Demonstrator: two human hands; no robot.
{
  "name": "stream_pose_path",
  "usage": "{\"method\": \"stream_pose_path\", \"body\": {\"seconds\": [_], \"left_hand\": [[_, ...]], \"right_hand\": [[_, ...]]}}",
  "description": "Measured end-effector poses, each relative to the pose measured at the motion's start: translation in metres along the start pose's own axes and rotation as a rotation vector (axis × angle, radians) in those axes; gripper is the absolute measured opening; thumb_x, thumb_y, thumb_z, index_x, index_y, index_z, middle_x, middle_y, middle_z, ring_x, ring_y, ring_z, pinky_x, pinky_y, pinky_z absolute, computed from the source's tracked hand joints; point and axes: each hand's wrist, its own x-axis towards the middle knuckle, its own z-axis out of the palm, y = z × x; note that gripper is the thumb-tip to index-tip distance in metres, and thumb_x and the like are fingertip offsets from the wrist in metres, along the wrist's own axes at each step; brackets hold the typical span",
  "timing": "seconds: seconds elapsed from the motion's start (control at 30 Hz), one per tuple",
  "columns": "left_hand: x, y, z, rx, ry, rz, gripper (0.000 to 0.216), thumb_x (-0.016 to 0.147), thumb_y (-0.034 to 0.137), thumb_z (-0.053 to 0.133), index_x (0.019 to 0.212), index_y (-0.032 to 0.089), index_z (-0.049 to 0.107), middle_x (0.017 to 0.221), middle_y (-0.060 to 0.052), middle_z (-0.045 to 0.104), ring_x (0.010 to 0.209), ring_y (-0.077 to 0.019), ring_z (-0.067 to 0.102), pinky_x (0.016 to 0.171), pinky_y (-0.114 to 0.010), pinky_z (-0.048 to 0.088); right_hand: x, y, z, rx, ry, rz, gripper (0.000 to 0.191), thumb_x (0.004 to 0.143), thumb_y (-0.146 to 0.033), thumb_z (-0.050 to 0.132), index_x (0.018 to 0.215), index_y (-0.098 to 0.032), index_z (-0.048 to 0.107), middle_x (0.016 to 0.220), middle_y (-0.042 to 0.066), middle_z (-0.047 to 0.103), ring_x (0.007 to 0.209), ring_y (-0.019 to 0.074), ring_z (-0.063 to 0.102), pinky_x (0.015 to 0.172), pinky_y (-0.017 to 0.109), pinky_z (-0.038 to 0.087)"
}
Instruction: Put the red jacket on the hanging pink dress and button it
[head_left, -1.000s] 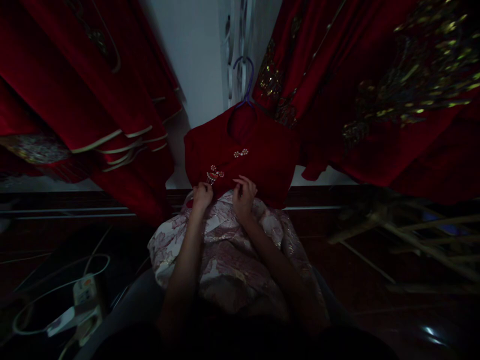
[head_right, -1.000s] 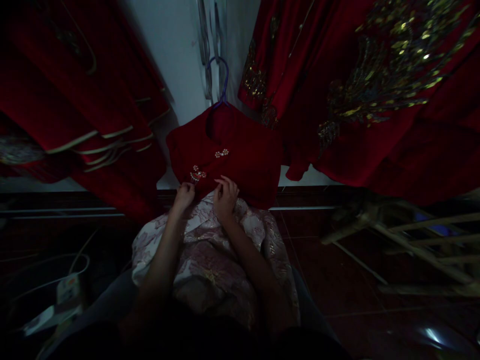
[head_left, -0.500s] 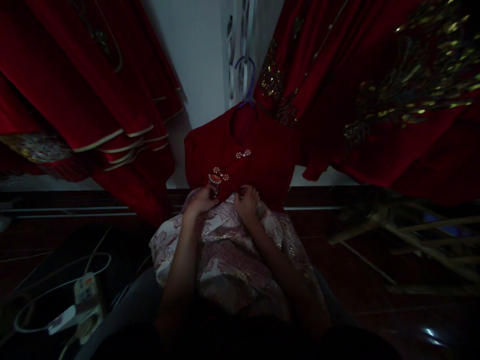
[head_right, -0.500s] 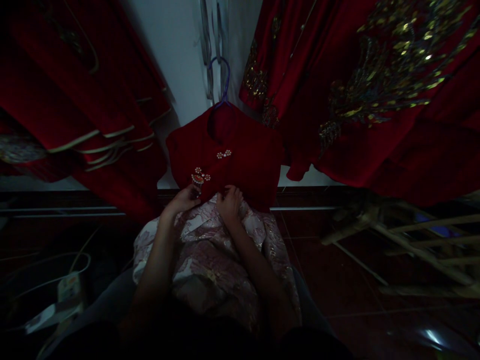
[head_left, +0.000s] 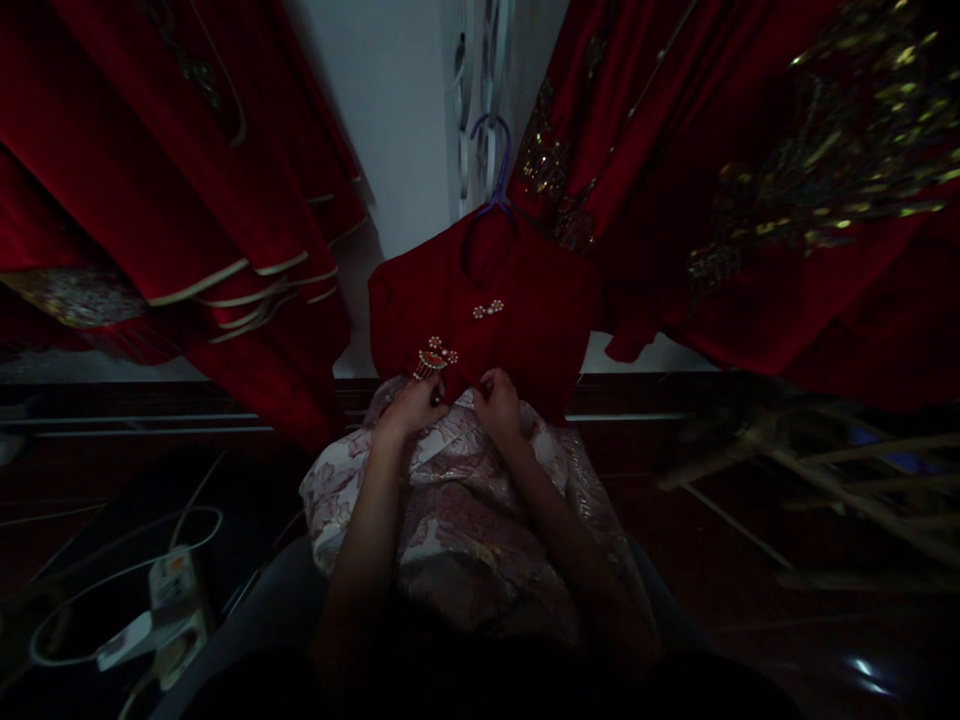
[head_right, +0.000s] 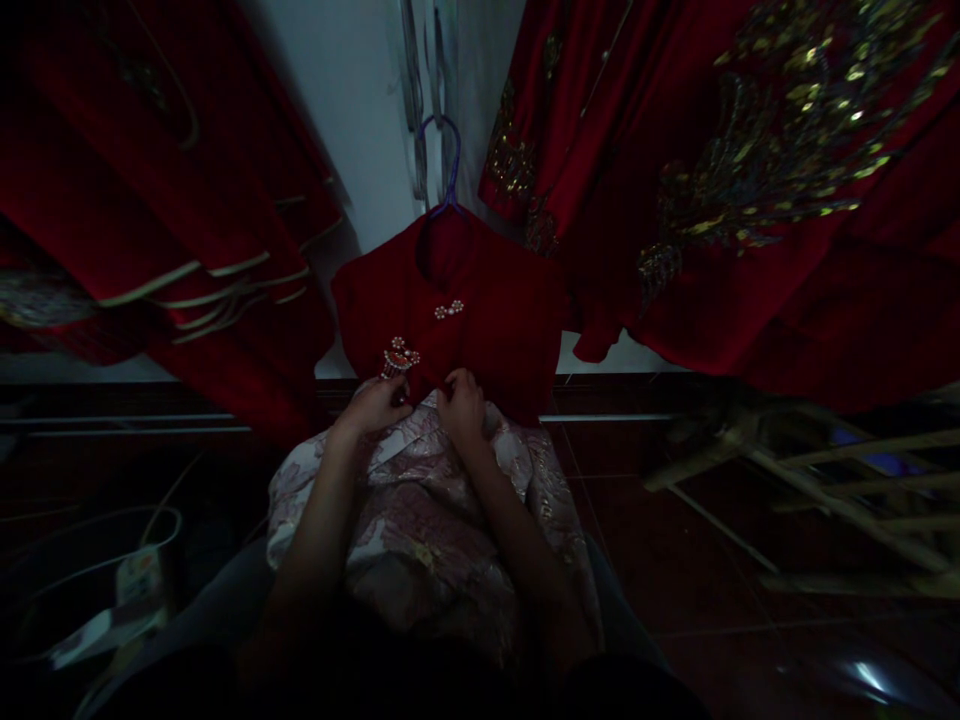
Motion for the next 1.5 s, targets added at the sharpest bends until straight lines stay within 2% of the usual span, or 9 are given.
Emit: {"method": "stream_pose_path", "body": {"seconds": [0.23, 0.43, 0.5, 0.73, 0.87, 1.0, 1.1, 1.3, 1.5], "left_hand": [[0.002, 0.004, 0.002, 0.015, 0.094, -0.036, 0.011, 0.071, 0.028, 0.061, 0.081, 0.023, 0.06, 0.069, 0.001, 0.065, 0.063, -0.0164, 0.061, 0.059, -0.025, 0.04], [0.001, -0.006, 0.002, -0.073, -0.025, -0.005, 0.022, 0.068, 0.033, 0.066, 0.084, 0.023, 0.057, 0.069, 0.003, 0.062, 0.061, -0.0139, 0.057, 0.059, -0.024, 0.04], [0.002, -0.002, 0.001, -0.069, 0.091, -0.02, 0.02, 0.068, 0.032, 0.066, 0.081, 0.022, 0.054, 0.068, 0.004, 0.059, 0.06, -0.0132, 0.055, 0.06, -0.024, 0.039], [0.008, 0.05, 0.003, -0.198, 0.861, -0.116, 0.019, 0.071, 0.017, 0.06, 0.078, 0.023, 0.043, 0.066, 0.005, 0.046, 0.059, -0.0106, 0.047, 0.062, -0.022, 0.038], [0.012, 0.059, 0.041, -0.297, 0.752, -0.094, 0.018, 0.072, 0.015, 0.059, 0.079, 0.022, 0.044, 0.067, 0.005, 0.046, 0.06, -0.0112, 0.047, 0.062, -0.023, 0.038], [0.014, 0.048, 0.077, -0.346, 0.677, -0.066, 0.015, 0.072, 0.011, 0.056, 0.076, 0.021, 0.047, 0.072, 0.002, 0.049, 0.067, -0.0129, 0.048, 0.065, -0.024, 0.041], [0.015, 0.041, 0.084, -0.352, 0.708, -0.036, 0.012, 0.075, 0.012, 0.056, 0.082, 0.021, 0.053, 0.076, 0.0, 0.051, 0.072, -0.0138, 0.05, 0.07, -0.026, 0.043], [0.013, 0.044, 0.08, -0.358, 0.722, -0.002, 0.012, 0.076, 0.014, 0.058, 0.087, 0.02, 0.058, 0.076, 0.0, 0.051, 0.071, -0.0136, 0.05, 0.07, -0.026, 0.044], [0.011, 0.045, 0.08, -0.418, 0.778, -0.007, 0.012, 0.08, 0.019, 0.056, 0.092, 0.019, 0.059, 0.083, -0.002, 0.058, 0.073, -0.0128, 0.056, 0.073, -0.026, 0.047]], "right_hand": [[0.019, 0.024, -0.035, 0.044, -0.116, 0.064, 0.013, 0.077, -0.024, 0.05, 0.089, -0.022, 0.056, 0.082, 0.002, 0.064, 0.075, 0.0175, 0.06, 0.073, 0.029, 0.044], [0.02, 0.033, -0.046, 0.191, -0.154, 0.123, 0.014, 0.071, -0.027, 0.055, 0.083, -0.021, 0.059, 0.075, 0.0, 0.063, 0.07, 0.0151, 0.059, 0.069, 0.027, 0.045], [0.021, 0.029, -0.054, 0.231, -0.143, 0.11, 0.013, 0.07, -0.027, 0.056, 0.081, -0.02, 0.059, 0.073, 0.0, 0.063, 0.067, 0.0148, 0.058, 0.067, 0.027, 0.045], [0.016, -0.017, -0.076, 0.62, -0.13, 0.162, 0.018, 0.068, -0.032, 0.064, 0.078, -0.02, 0.054, 0.073, -0.001, 0.06, 0.066, 0.0125, 0.057, 0.061, 0.022, 0.045], [0.005, -0.031, -0.043, 0.702, -0.062, 0.163, 0.021, 0.07, -0.032, 0.063, 0.082, -0.021, 0.05, 0.074, -0.002, 0.058, 0.065, 0.0118, 0.056, 0.062, 0.022, 0.046], [-0.002, -0.004, 0.007, 0.55, 0.112, 0.22, 0.02, 0.067, -0.026, 0.057, 0.086, -0.02, 0.051, 0.08, 0.0, 0.06, 0.073, 0.0137, 0.058, 0.07, 0.025, 0.048], [-0.001, 0.019, 0.027, 0.559, 0.116, 0.313, 0.018, 0.066, -0.028, 0.056, 0.081, -0.02, 0.05, 0.076, 0.0, 0.059, 0.07, 0.014, 0.056, 0.069, 0.027, 0.049], [0.001, 0.024, 0.028, 0.786, 0.157, 0.276, 0.024, 0.065, -0.031, 0.06, 0.084, -0.02, 0.049, 0.08, 0.0, 0.058, 0.074, 0.0132, 0.058, 0.072, 0.027, 0.051], [-0.002, 0.02, 0.021, 0.942, -0.029, 0.171, 0.032, 0.074, -0.032, 0.053, 0.102, -0.019, 0.058, 0.088, 0.003, 0.066, 0.081, 0.015, 0.064, 0.079, 0.031, 0.054]]}}
